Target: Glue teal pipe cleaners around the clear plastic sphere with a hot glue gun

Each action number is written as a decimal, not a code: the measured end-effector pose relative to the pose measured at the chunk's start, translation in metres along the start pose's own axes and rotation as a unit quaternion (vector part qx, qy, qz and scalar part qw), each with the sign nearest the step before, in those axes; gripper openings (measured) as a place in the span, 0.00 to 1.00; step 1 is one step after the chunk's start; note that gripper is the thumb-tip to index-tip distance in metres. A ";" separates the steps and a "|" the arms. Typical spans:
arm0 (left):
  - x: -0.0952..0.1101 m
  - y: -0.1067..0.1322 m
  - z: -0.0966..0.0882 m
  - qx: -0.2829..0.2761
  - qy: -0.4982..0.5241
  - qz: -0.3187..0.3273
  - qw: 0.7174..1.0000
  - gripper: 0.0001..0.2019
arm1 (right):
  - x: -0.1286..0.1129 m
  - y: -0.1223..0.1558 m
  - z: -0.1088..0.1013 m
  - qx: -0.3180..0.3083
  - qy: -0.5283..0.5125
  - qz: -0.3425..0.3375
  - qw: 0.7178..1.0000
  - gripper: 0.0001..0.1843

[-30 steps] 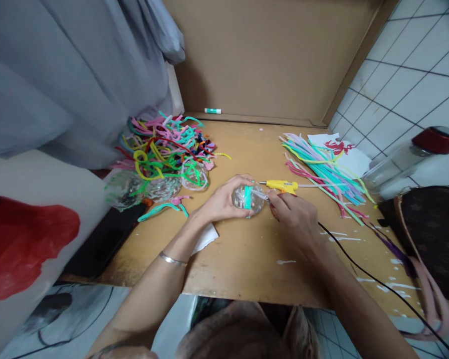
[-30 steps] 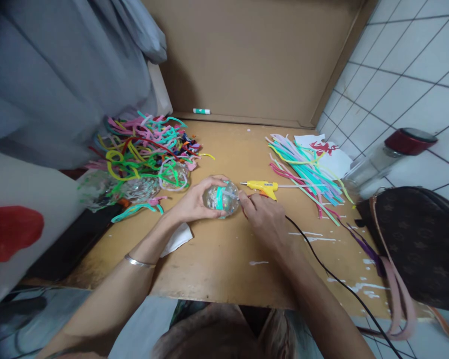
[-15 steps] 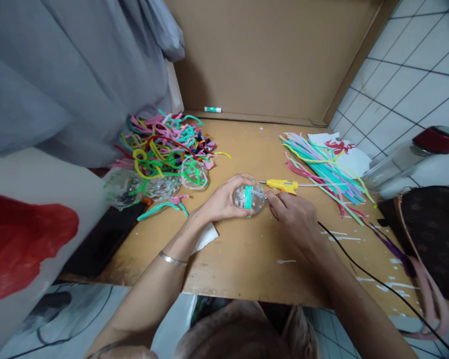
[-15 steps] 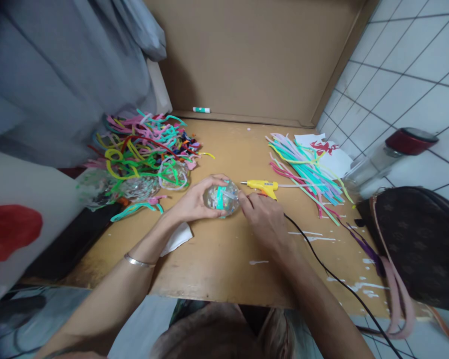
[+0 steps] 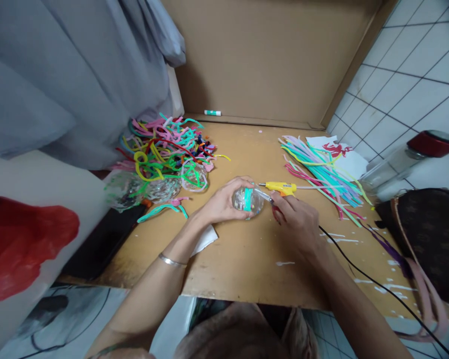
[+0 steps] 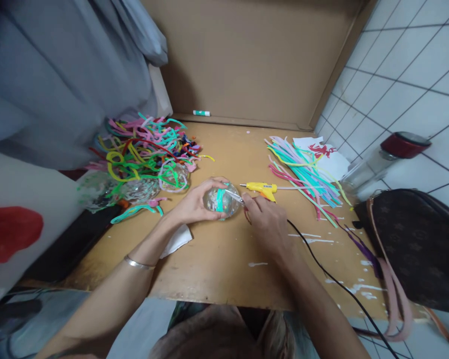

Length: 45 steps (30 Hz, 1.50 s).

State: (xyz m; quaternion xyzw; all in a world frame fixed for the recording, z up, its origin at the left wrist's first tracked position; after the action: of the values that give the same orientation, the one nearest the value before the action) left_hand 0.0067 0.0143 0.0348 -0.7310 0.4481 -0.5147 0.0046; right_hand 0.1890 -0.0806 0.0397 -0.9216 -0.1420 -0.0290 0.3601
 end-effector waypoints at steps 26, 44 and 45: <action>-0.003 0.000 0.001 0.025 -0.033 -0.006 0.999 0.29 | -0.042 0.041 -0.019 -0.345 -0.130 0.087 0.925 0.09; -0.006 0.000 0.004 0.023 -0.049 0.000 0.999 0.29 | -0.022 0.063 -0.032 -0.263 -0.145 0.112 0.947 0.10; -0.006 0.000 0.004 0.022 -0.048 0.002 0.999 0.29 | -0.023 0.063 -0.032 -0.258 -0.147 0.109 0.949 0.10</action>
State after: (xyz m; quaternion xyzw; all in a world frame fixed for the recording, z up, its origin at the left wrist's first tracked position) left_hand 0.0095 0.0167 0.0281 -0.7535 0.4373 -0.4889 0.0436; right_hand 0.1864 -0.1517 0.0187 -0.9870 -0.0792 0.1105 0.0857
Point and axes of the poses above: each hand's wrist, its own y-axis away from the middle knuckle, its own z-axis out of the palm, x = y × z, the point moved 3 cm from there along -y, towards the middle knuckle, and after that the axes turned 1 degree about -z, right-handed, at the moved point
